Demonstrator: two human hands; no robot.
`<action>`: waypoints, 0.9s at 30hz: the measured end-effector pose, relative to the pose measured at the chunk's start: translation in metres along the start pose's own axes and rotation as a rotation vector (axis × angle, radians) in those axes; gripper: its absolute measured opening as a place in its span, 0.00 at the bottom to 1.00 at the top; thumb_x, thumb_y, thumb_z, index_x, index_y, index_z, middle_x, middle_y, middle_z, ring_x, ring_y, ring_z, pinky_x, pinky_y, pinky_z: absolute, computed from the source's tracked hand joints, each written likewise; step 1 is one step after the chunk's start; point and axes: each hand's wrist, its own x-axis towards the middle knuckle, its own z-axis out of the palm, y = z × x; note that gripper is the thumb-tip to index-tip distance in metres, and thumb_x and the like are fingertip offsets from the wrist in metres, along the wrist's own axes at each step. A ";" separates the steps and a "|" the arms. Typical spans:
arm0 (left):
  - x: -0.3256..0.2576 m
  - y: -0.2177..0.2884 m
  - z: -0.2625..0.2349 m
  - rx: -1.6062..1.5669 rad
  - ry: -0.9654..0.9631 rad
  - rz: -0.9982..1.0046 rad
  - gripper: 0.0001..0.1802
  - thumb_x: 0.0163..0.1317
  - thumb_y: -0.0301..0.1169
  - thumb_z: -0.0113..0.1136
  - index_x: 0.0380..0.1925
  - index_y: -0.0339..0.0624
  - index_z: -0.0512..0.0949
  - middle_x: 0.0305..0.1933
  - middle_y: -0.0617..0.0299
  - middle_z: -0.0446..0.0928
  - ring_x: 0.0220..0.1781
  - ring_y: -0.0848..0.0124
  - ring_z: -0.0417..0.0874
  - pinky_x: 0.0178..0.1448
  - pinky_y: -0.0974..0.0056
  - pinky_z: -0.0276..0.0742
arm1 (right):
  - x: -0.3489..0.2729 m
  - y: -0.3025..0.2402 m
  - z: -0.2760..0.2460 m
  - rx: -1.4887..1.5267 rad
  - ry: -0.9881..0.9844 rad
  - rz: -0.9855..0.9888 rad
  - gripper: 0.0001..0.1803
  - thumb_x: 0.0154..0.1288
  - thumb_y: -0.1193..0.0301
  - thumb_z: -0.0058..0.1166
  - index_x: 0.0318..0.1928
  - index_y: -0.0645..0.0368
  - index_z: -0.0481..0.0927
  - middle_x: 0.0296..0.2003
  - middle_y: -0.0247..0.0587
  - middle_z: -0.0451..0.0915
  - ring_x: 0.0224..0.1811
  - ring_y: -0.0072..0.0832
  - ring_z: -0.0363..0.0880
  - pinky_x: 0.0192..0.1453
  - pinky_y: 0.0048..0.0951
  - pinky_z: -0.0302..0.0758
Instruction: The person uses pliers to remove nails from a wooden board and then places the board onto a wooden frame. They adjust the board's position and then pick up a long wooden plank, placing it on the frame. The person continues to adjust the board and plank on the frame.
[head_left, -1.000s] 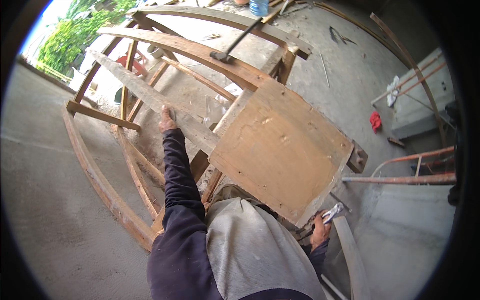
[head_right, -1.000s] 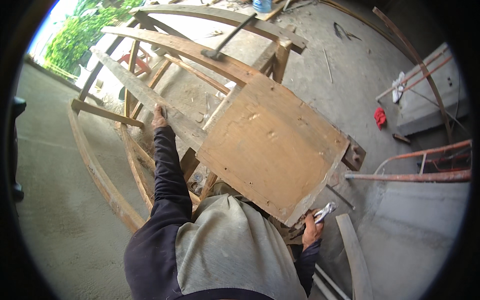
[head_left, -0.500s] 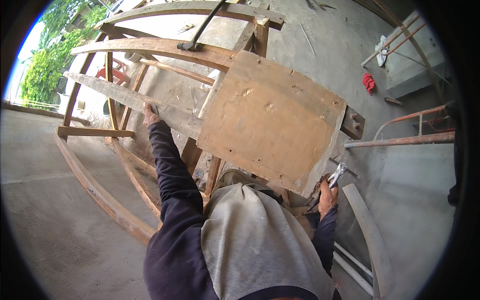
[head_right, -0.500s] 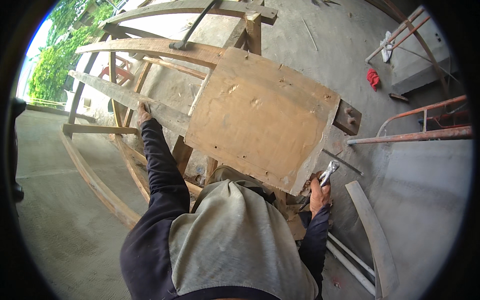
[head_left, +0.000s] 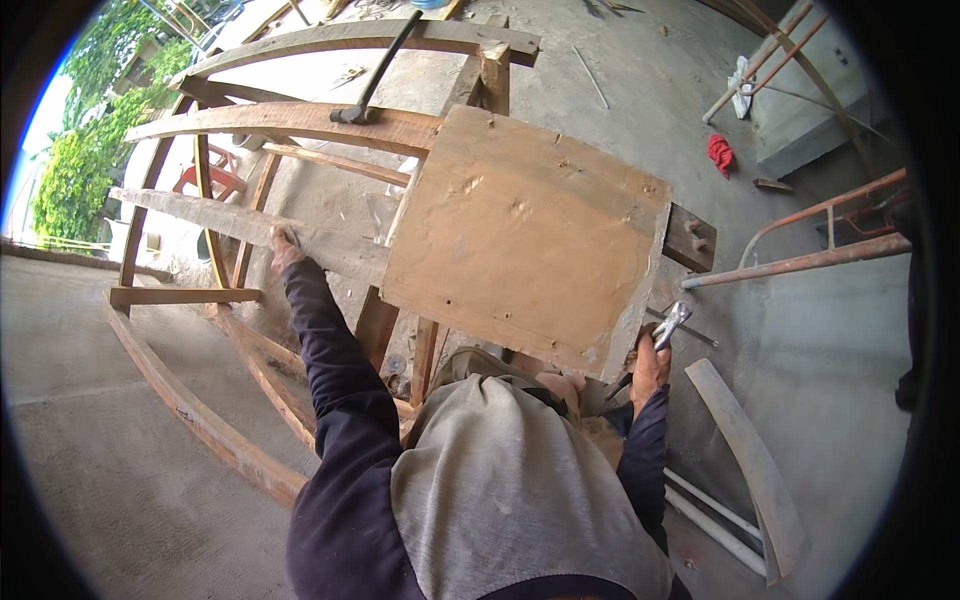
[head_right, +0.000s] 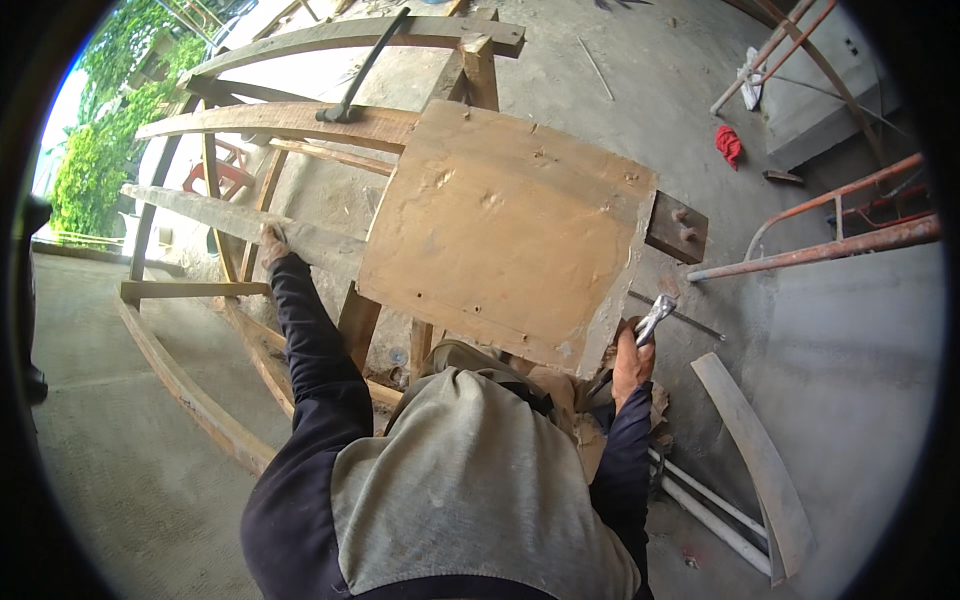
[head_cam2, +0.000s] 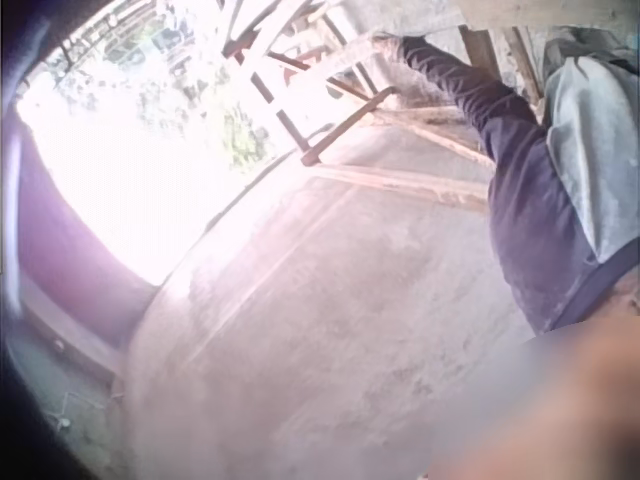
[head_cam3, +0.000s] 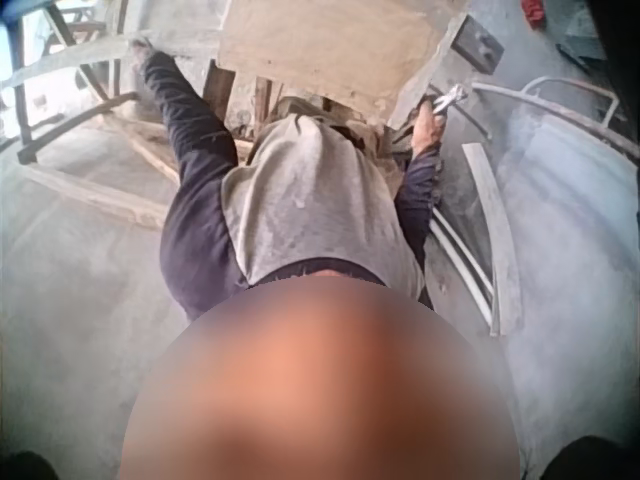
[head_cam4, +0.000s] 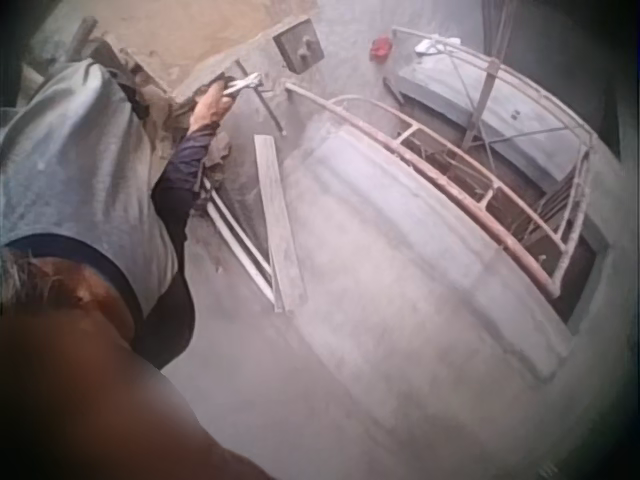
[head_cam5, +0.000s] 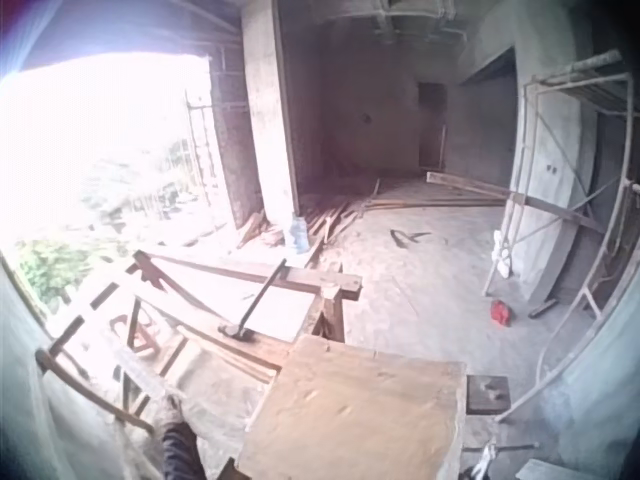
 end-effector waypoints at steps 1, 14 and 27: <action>0.003 -0.004 0.010 -0.038 0.038 -0.009 0.40 0.63 0.59 0.55 0.47 0.24 0.80 0.44 0.48 0.82 0.44 0.62 0.80 0.52 0.62 0.74 | 0.007 0.000 0.000 -0.018 -0.031 0.001 0.28 0.67 0.55 0.50 0.54 0.68 0.74 0.42 0.55 0.77 0.44 0.45 0.75 0.50 0.39 0.71; -0.093 0.016 -0.005 0.398 0.134 0.685 0.39 0.62 0.61 0.56 0.50 0.30 0.78 0.52 0.41 0.78 0.57 0.51 0.77 0.64 0.51 0.68 | 0.012 -0.022 0.012 0.050 -0.017 0.000 0.23 0.64 0.57 0.53 0.45 0.67 0.77 0.35 0.47 0.75 0.37 0.38 0.72 0.45 0.38 0.69; -0.189 0.053 0.037 0.618 -0.582 0.821 0.39 0.60 0.59 0.59 0.60 0.37 0.71 0.56 0.38 0.75 0.58 0.42 0.75 0.62 0.47 0.69 | 0.010 -0.080 0.010 -0.234 -0.196 -0.301 0.27 0.68 0.46 0.51 0.38 0.63 0.77 0.24 0.43 0.73 0.28 0.34 0.72 0.37 0.36 0.70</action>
